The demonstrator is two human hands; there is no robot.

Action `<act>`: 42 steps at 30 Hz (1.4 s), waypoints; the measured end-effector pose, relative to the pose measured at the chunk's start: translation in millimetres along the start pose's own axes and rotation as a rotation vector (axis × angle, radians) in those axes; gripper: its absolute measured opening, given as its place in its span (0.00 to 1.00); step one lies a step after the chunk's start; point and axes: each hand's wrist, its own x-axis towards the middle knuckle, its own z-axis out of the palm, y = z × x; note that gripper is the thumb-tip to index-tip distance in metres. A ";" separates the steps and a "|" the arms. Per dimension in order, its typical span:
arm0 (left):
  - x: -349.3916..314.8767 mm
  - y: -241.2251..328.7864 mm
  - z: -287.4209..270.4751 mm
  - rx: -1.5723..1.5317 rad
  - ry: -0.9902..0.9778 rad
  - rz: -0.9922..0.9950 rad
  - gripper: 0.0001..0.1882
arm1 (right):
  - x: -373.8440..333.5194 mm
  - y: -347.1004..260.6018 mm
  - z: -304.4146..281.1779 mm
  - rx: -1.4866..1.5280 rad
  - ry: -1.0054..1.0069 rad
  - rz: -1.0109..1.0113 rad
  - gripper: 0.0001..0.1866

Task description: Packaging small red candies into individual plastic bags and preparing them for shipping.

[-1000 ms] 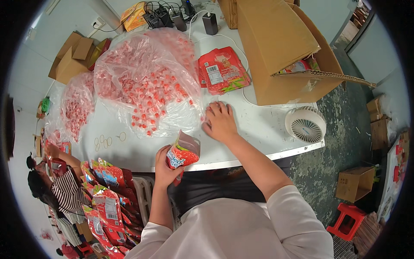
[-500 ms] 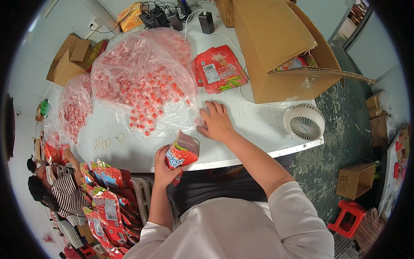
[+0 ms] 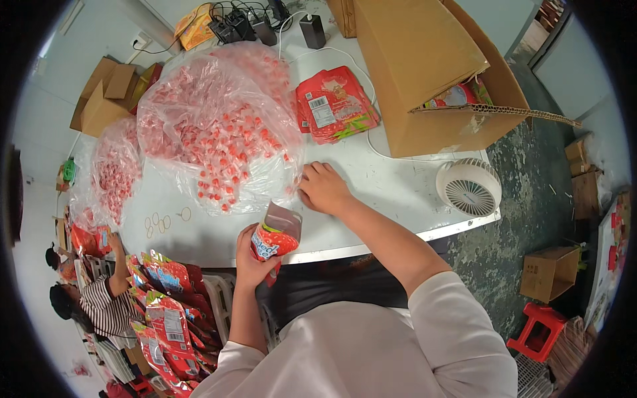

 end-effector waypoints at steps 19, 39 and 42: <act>22.2 31.3 28.7 0.194 -0.045 0.038 0.38 | 1.9 -25.8 -59.7 1.745 0.731 1.000 0.06; 21.9 47.9 47.3 0.192 -0.069 0.128 0.39 | -20.0 -32.4 -76.2 1.482 0.446 0.853 0.09; 20.6 50.4 48.3 0.115 -0.067 0.116 0.39 | -23.1 -27.9 -73.4 1.465 0.491 0.808 0.09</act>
